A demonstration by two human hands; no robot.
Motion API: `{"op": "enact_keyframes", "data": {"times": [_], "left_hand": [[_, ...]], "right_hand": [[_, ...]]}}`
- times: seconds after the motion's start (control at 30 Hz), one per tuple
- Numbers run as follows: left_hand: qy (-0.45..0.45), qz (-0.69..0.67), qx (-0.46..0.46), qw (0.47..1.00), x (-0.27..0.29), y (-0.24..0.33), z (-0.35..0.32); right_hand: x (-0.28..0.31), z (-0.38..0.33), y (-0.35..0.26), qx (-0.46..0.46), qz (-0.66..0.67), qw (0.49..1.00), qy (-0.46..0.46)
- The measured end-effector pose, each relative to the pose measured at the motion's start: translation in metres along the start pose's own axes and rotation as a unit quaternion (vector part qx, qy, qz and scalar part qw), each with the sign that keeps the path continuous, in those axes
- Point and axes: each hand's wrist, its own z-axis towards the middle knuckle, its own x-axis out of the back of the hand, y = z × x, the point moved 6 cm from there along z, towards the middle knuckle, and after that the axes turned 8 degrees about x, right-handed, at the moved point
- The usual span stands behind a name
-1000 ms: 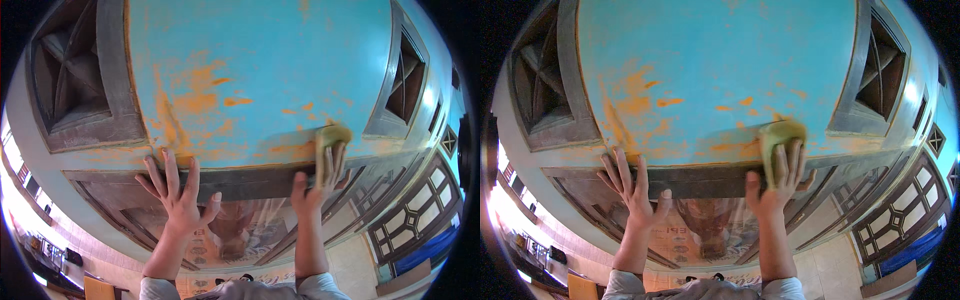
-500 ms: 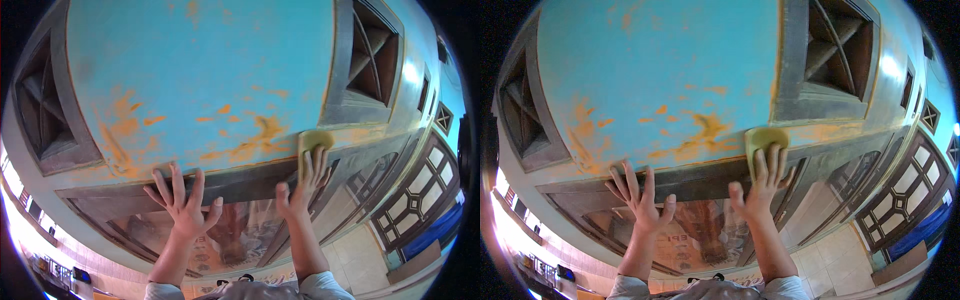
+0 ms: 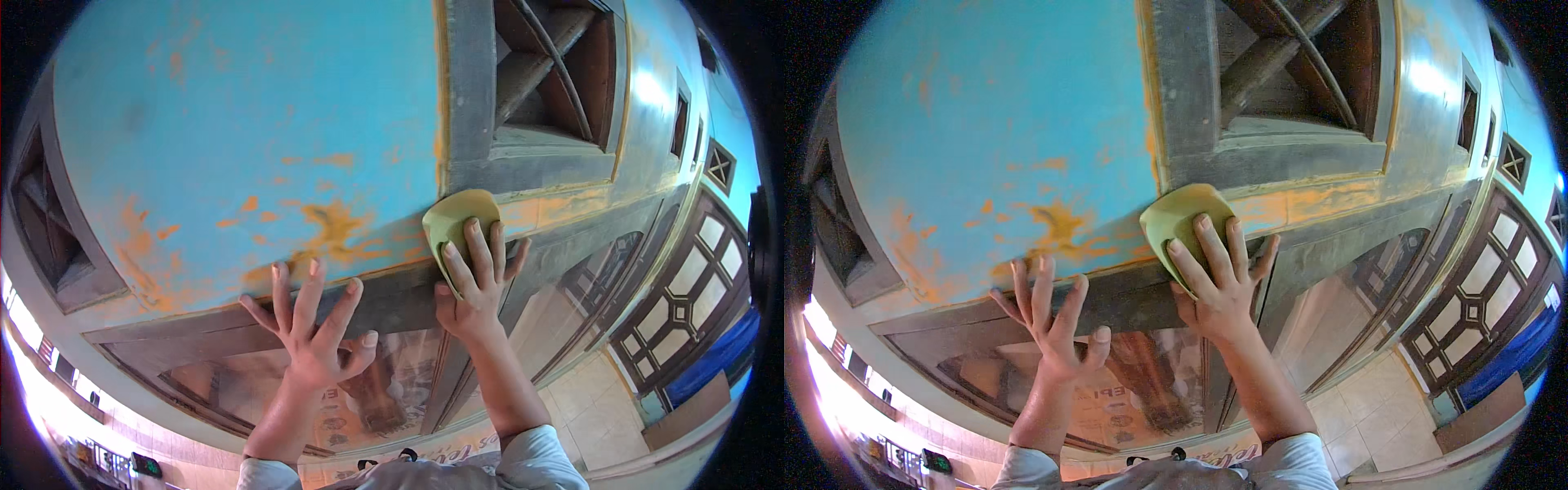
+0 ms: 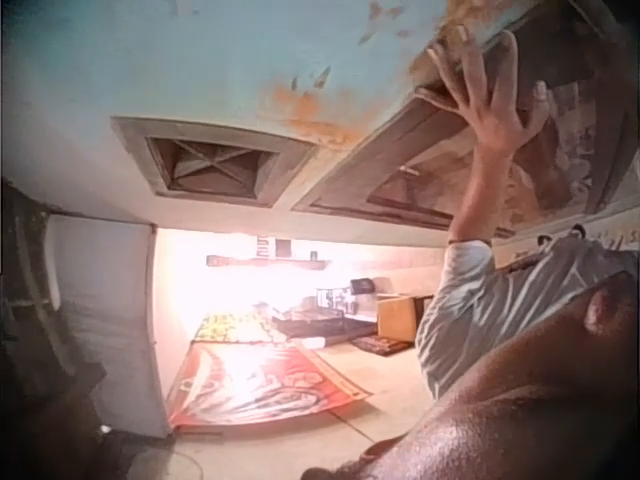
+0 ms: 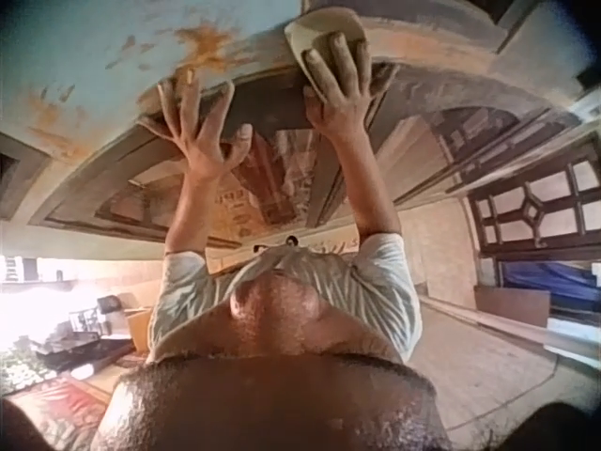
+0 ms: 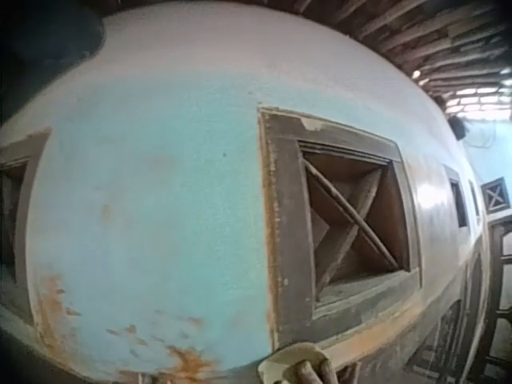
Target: The recorder uses a piece of sandpaper to sand a painted wall surface located above a glass-fronted cabinet.
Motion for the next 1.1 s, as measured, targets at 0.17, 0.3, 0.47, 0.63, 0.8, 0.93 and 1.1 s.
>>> {"op": "enact_keyframes", "data": {"times": [0.17,0.3,0.47,0.63,0.8,0.93,1.1], "left_hand": [[0.03,0.098,0.005,0.995,-0.01,0.004,-0.002],[0.046,0.092,0.006,0.995,-0.011,0.006,0.001],[0.054,0.098,0.006,0.994,-0.011,0.005,0.002],[0.055,0.107,0.006,0.993,-0.01,0.006,0.001],[0.064,0.109,0.004,0.992,-0.01,0.006,0.002],[0.058,0.115,0.01,0.992,-0.01,0.007,0.002],[0.057,0.107,0.009,0.993,-0.014,0.005,0.0]], "right_hand": [[0.032,-0.021,0.064,-0.187,-0.091,0.978,0.0],[0.043,-0.021,0.077,-0.165,-0.144,0.976,-0.002],[0.026,-0.007,0.073,-0.101,-0.111,0.989,-0.011],[0.015,-0.02,0.051,-0.128,-0.019,0.991,0.023],[0.016,-0.017,0.071,-0.093,-0.061,0.993,-0.03],[0.031,-0.003,0.086,-0.156,-0.107,0.982,-0.018],[0.019,-0.011,0.076,-0.081,-0.031,0.996,0.007]]}}
